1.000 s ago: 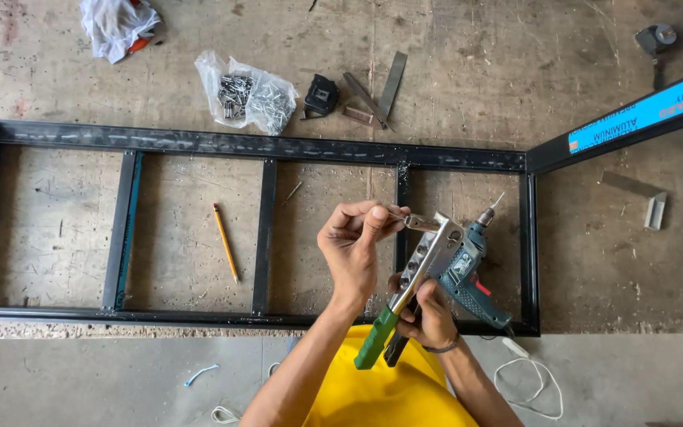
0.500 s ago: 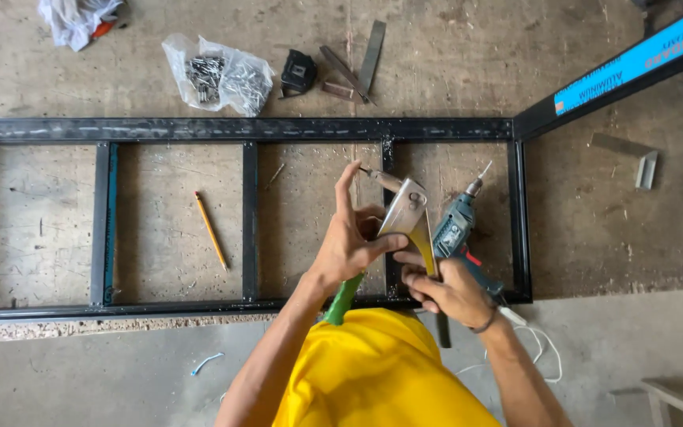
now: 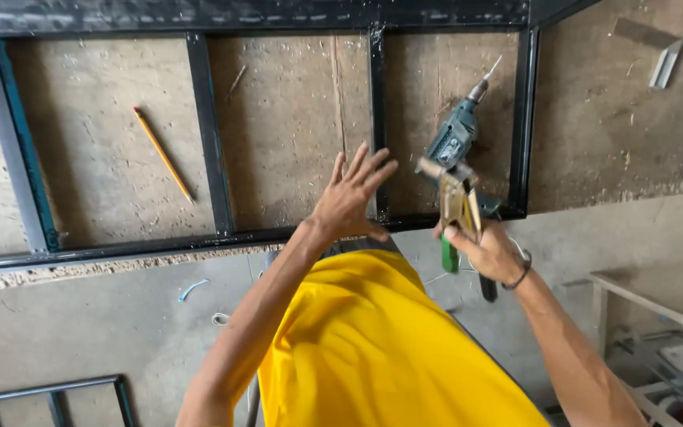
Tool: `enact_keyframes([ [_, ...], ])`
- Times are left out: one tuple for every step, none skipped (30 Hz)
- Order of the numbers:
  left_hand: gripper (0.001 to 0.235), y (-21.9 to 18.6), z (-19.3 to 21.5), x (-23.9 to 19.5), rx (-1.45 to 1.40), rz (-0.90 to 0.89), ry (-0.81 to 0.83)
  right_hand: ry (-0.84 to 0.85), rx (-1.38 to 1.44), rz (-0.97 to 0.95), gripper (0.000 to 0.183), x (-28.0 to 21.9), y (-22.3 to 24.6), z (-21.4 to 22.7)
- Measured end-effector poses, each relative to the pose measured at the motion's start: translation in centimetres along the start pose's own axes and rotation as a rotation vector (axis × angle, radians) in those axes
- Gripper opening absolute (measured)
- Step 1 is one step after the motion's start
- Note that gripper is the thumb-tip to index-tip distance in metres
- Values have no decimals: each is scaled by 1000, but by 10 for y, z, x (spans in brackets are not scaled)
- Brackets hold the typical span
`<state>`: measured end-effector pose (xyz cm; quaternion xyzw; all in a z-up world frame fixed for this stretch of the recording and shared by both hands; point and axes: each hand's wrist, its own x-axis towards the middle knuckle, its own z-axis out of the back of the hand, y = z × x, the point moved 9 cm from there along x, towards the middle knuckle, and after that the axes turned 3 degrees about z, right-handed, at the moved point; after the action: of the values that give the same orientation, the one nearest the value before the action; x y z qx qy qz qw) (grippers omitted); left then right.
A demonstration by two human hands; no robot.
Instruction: Assembling a metal frame by drilling holes and installing rivets using a pop riveter
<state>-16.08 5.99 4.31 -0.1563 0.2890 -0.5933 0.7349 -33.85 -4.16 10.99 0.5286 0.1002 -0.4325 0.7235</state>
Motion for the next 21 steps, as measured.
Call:
enact_keyframes([
  [139, 4, -13, -3, -10, 2, 4, 4, -4, -9, 39, -3, -13, -6],
  [138, 5, -28, -6, 89, -29, 24, 57, -101, -70, 44, -8, -31, -15],
  [137, 5, -44, -12, 189, -59, 46, 112, -196, -131, 51, -14, -51, -25],
  [137, 8, -51, -13, 179, -56, 52, 119, -199, -139, 51, -16, -57, -33],
  [130, 9, -53, -14, 163, -66, 2, 140, -231, -123, 52, -18, -61, -41],
  [123, 10, -54, -14, 146, -76, -48, 162, -262, -106, 54, -20, -65, -48],
  [123, 13, -60, -13, 139, -78, -44, 163, -264, -113, 54, -20, -69, -52],
  [122, 13, -62, -13, 142, -95, -77, 181, -273, -116, 55, -21, -73, -57],
  [121, 15, -64, -12, 147, -112, -112, 199, -281, -117, 56, -21, -76, -62],
  [121, 15, -66, -12, 143, -113, -110, 199, -282, -122, 56, -21, -74, -65],
  [119, 16, -66, -13, 138, -112, -123, 208, -286, -116, 58, -20, -72, -68],
  [118, 17, -66, -13, 134, -111, -137, 216, -290, -110, 60, -19, -69, -72],
  [118, 17, -67, -13, 129, -112, -136, 216, -293, -113, 60, -18, -69, -72],
  [119, 18, -69, -12, 119, -113, -140, 211, -296, -108, 60, -17, -67, -73],
  [119, 18, -70, -13, 110, -113, -143, 208, -301, -102, 60, -16, -66, -73],
  [119, 18, -72, -13, 105, -111, -143, 210, -304, -104, 60, -18, -69, -74],
  [118, 19, -73, -13, 94, -113, -155, 202, -326, -97, 58, -18, -70, -73],
  [117, 20, -73, -12, 82, -115, -167, 194, -349, -90, 55, -18, -72, -72],
  [117, 20, -74, -12, 80, -113, -170, 194, -353, -89, 55, -15, -72, -70],
  [116, 19, -74, -12, 73, -116, -173, 219, -402, -125, 47, -12, -76, -68],
  [115, 19, -74, -13, 67, -120, -174, 244, -449, -162, 39, -10, -80, -67],
])
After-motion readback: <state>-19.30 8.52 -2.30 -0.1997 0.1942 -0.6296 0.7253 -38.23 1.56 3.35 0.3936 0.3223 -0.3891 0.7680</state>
